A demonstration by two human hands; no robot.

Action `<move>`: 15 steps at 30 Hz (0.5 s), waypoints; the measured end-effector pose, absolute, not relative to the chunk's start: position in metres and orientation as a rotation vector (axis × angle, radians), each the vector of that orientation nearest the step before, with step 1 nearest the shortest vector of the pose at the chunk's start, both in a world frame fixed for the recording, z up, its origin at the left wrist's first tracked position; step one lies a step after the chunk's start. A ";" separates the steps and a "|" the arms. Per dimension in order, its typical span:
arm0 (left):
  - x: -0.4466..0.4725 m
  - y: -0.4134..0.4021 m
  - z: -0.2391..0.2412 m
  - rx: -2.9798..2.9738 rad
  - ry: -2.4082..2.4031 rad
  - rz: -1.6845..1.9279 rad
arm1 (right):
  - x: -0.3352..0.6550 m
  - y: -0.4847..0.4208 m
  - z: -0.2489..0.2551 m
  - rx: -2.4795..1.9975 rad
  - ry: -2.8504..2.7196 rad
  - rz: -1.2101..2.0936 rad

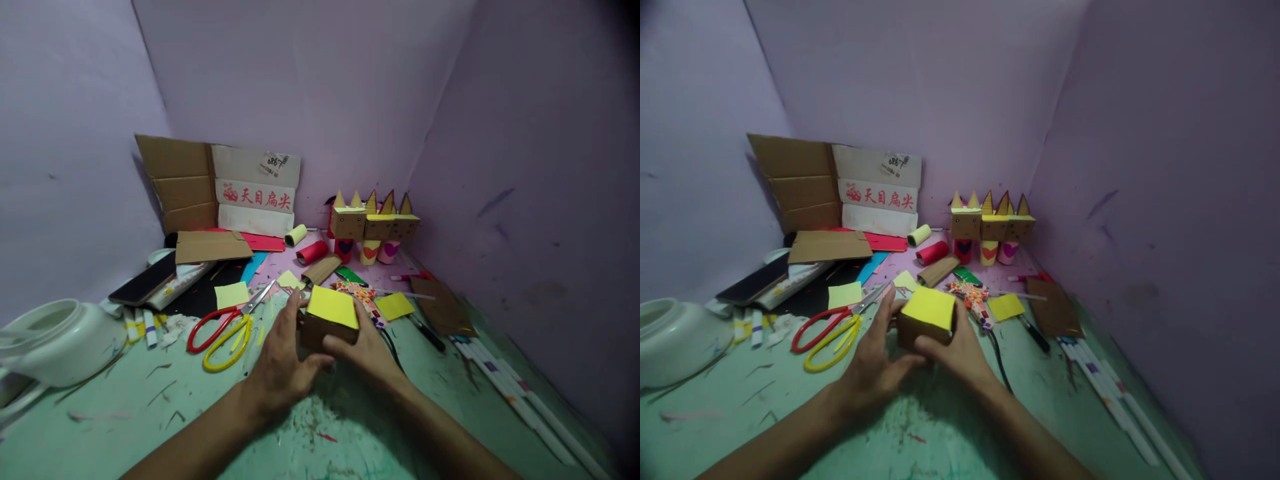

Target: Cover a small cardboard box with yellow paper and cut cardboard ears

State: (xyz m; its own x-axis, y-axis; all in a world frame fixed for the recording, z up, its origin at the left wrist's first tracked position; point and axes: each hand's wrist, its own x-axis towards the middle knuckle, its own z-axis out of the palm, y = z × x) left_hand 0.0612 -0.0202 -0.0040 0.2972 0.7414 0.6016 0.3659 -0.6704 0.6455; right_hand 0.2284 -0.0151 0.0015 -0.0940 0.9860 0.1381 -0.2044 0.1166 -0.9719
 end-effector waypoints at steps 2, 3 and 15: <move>0.060 -0.024 -0.001 2.044 0.840 1.350 | 0.237 -0.012 0.003 -0.799 -1.045 1.521; 0.058 -0.025 0.001 1.965 0.803 1.373 | 0.243 -0.010 0.004 -0.739 -0.969 1.646; 0.052 -0.020 0.007 1.739 1.092 1.409 | 0.256 -0.006 0.006 -0.543 -0.564 2.021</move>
State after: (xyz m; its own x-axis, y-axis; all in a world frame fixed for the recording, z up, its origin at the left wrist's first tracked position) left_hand 0.0521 -0.0198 0.0066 0.0801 0.8927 0.4435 0.2073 -0.4501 0.8686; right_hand 0.2558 -0.0065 0.0061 -0.4638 0.8733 -0.1494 -0.6697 -0.4559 -0.5861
